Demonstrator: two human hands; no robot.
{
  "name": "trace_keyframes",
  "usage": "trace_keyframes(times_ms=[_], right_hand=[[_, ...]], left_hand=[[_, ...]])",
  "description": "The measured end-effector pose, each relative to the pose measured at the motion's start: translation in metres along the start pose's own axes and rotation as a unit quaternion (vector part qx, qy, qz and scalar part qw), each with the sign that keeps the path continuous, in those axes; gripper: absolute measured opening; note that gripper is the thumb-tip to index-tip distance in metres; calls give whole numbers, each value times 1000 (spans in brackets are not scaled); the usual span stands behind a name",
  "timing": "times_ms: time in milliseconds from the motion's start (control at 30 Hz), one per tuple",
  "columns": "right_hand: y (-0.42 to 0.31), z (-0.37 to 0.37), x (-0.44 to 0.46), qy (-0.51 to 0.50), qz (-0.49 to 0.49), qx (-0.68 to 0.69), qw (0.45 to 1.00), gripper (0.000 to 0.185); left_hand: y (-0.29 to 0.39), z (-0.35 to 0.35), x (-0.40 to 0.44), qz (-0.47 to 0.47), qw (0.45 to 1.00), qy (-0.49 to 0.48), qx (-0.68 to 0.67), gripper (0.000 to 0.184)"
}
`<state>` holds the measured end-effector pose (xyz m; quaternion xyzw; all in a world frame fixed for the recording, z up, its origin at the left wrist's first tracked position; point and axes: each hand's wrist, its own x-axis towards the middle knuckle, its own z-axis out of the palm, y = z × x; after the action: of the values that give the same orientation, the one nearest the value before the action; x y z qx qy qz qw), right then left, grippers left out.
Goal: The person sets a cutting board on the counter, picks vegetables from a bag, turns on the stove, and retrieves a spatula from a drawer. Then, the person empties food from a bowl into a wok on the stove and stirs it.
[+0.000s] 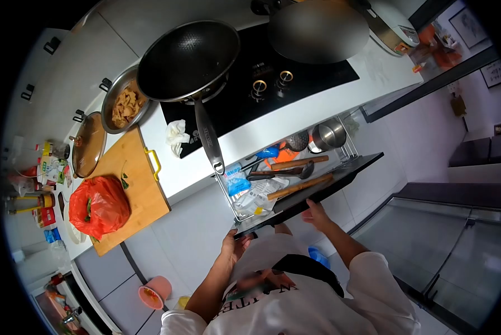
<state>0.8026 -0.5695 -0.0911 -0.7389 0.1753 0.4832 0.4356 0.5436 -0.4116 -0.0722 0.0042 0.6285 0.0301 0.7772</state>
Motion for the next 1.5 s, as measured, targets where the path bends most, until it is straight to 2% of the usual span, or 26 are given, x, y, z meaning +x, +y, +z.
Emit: trace_keyframes(times_ms=[33,67,100,133,167,233,300,367,433,467,533,567,700,767,800,867,933,1000,1033,1100,1167,1233,1300,1367,1433,1500], right_hand=[[-8,-9,-11,2,5,0,1000,47],[-23,-17,-17,-62,21,-222,973,44],[-39,-21,-24,-126,34,-432,892,42],[-54,-21,-37,-146,-21,-489,860,33],[-57,-17,-33,-150,-20,-491,858,33],[-63,-4,-25,-77,-325,-451,828,28],[-71,33,0,-51,-406,-411,815,16],[-57,73,48,-66,-517,-377,766,18],[-55,117,77,-91,-438,-469,762,17],[-45,131,93,-92,-437,-470,761,17],[-30,158,123,-11,-455,-572,682,17],[-24,165,134,-17,-456,-572,682,17],[-7,176,160,47,-479,-699,528,13],[-8,177,162,29,-442,-683,581,16],[-13,174,159,28,-444,-683,579,16],[-24,166,153,-69,-442,-663,601,19],[-49,159,121,-83,-433,-671,596,20],[-65,150,101,-113,-408,-675,604,22],[-71,141,93,-111,-412,-676,601,22],[-82,117,71,-49,-573,-595,562,22],[-98,92,43,-38,-598,-537,594,22],[-132,68,-22,-11,-617,-446,648,20],[-135,40,-34,64,-597,-364,712,13],[-142,3,-46,149,-664,-325,657,10],[-147,-21,-65,102,-519,-76,845,8],[-171,-37,-101,43,-451,52,890,9]], left_hand=[[-3,-1,-2,-4,1000,3,1,43],[-6,-2,-4,-6,1000,7,-2,44],[-6,-2,-4,-5,1000,10,-7,45],[-6,-7,0,-6,1000,12,-10,45],[-8,-15,4,-41,999,-1,-28,42],[-12,-24,4,-75,996,-13,-50,40],[-18,-29,5,-60,997,-27,-41,34],[-26,-36,6,-45,997,-21,-51,30],[-35,-41,7,-35,998,-16,-59,26],[-37,-40,4,-22,998,-20,-62,24],[-34,-32,-9,-4,997,-20,-68,21],[-34,-26,-19,18,998,-17,-64,21],[-35,-21,-27,45,996,-12,-81,22],[-35,-20,-28,46,995,-14,-85,24],[-34,-19,-28,49,995,-21,-86,25],[-31,-17,-26,48,994,-21,-91,27],[-27,-16,-21,47,994,-24,-93,30],[-22,-17,-17,-4,992,-32,-124,34],[-20,-15,-18,-1,991,-36,-126,34],[-15,-12,-21,-12,991,-43,-125,37],[-13,-6,-23,22,993,-37,-106,43],[-10,-4,-19,63,993,-31,-95,49],[-6,-7,-6,73,993,-41,-78,47],[5,1,-6,91,991,-40,-86,45],[18,7,-2,65,993,-51,-87,34],[33,12,7,81,993,-43,-76,34]])
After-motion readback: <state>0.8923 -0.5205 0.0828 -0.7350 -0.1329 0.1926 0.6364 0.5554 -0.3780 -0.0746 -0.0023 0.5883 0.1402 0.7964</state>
